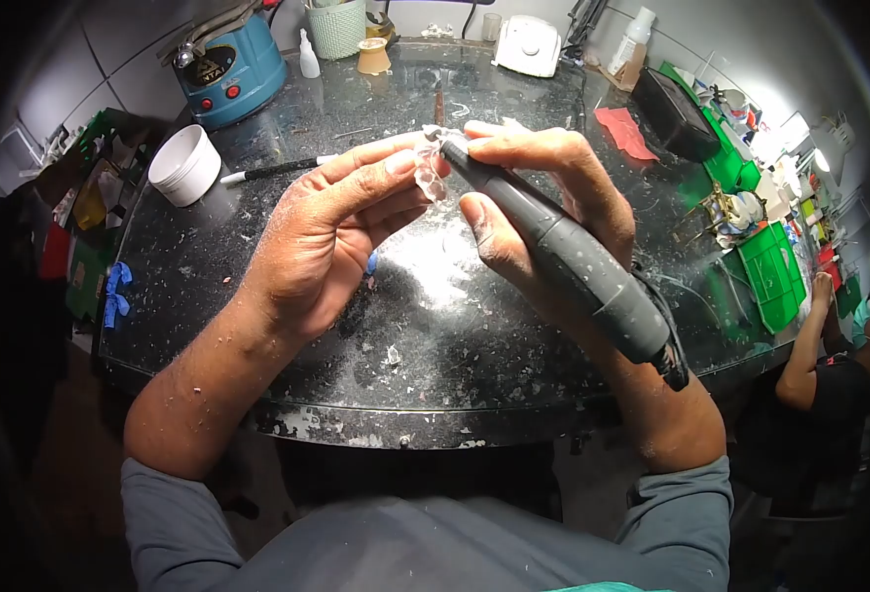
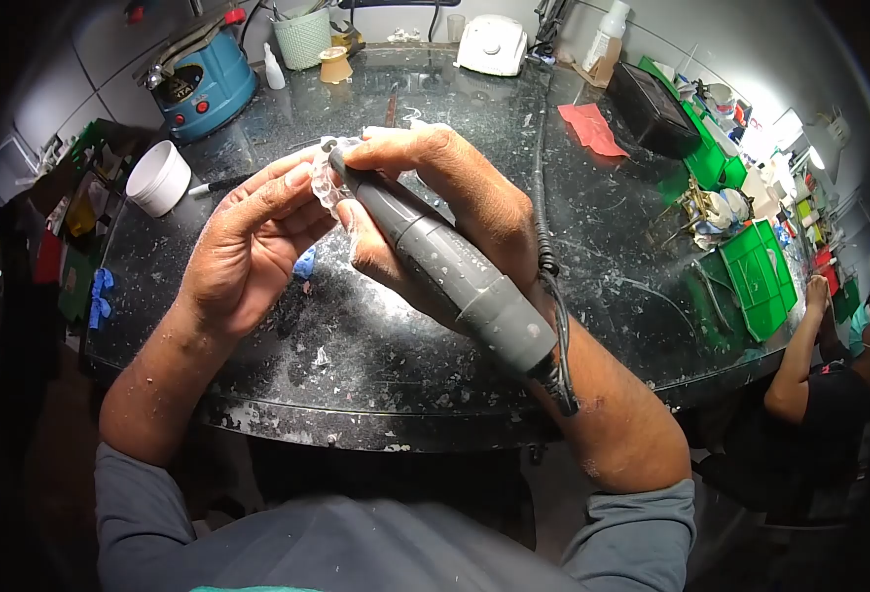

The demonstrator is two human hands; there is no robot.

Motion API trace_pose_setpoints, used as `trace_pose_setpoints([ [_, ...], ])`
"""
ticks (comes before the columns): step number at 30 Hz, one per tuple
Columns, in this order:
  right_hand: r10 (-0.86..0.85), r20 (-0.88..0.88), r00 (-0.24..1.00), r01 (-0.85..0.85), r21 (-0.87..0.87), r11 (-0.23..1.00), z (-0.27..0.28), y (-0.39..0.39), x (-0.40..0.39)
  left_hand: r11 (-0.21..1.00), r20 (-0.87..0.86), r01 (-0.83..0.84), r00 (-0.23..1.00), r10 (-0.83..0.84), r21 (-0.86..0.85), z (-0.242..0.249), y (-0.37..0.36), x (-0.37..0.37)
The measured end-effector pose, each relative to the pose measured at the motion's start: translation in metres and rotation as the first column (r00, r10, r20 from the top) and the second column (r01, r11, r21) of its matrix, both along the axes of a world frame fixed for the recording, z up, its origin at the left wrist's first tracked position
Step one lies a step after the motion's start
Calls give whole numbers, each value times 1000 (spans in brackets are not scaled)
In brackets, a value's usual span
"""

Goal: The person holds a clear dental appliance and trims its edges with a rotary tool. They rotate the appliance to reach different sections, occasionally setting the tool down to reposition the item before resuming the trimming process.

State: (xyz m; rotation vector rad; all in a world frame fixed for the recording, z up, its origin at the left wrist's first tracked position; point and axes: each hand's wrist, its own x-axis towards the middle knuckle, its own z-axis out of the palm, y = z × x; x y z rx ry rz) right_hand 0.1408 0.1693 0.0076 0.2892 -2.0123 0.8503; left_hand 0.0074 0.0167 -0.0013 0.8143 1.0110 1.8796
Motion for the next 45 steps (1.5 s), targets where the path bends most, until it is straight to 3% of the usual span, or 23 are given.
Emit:
trace_pose_setpoints([
  [1, 0, -1, 1000, 0, 0, 1000, 2, 1, 0, 1000, -1, 1, 1000, -1, 2, 0, 0, 0],
  [3, 14, -37, 999, -7, 171, 985, 6, 4, 1, 1000, 8, -4, 1000, 4, 2, -1, 0, 0],
  [5, 19, -35, 999, -14, 129, 992, 4, 2, 0, 1000, 17, -8, 1000, 8, 2, -1, 0, 1],
  [7, 61, 25, 998, -58, -118, 991, 4, -3, 2, 1000, -5, -28, 1000, 28, 9, -1, 1, 2],
  [8, 43, -18, 999, -42, 73, 996, 5, 4, 1, 1000, -7, -27, 1000, 27, 10, -1, 1, 2],
  [9, 40, -17, 999, -37, 113, 993, 5, 4, 1, 999, 12, -34, 999, 34, 14, -2, 0, 0],
  [12, -29, -16, 999, 31, 125, 992, 7, 2, 2, 999, 8, -36, 999, 36, 15, 0, 0, 1],
  [14, 46, -19, 999, -44, 65, 997, 4, 3, 1, 999, -16, -34, 999, 34, 13, 1, 0, 2],
  [16, 1, -57, 998, 8, 170, 985, 6, 4, 0, 997, 59, -75, 996, 74, 21, 0, 1, 3],
  [20, -3, -73, 997, 18, 210, 978, 7, 7, 0, 997, 19, -69, 997, 68, 24, 2, 1, 4],
  [24, -39, -58, 998, 47, 138, 989, 6, 4, 1, 997, -26, -70, 997, 71, 13, 0, 0, 2],
  [27, -12, -35, 999, 20, 247, 969, 9, 6, 3, 997, -41, -77, 996, 77, 14, 0, 0, 3],
  [31, -23, -66, 998, 33, 155, 987, 5, 5, 0, 993, -56, -113, 992, 114, 17, 3, 0, 5],
  [34, -7, -41, 999, 17, 240, 971, 10, 4, 4, 988, -57, -151, 987, 152, 26, 2, 1, 6],
  [37, -5, -86, 996, 19, 162, 987, 5, 5, -1, 990, -84, -136, 987, 138, 31, 3, 1, 6],
  [43, -18, -84, 996, 32, 174, 984, 6, 4, 0, 990, -82, -134, 987, 137, 35, 2, 1, 5],
  [45, 6, -38, 999, 4, 258, 966, 9, 5, 3, 990, -62, -140, 988, 142, 32, 3, 1, 6],
])
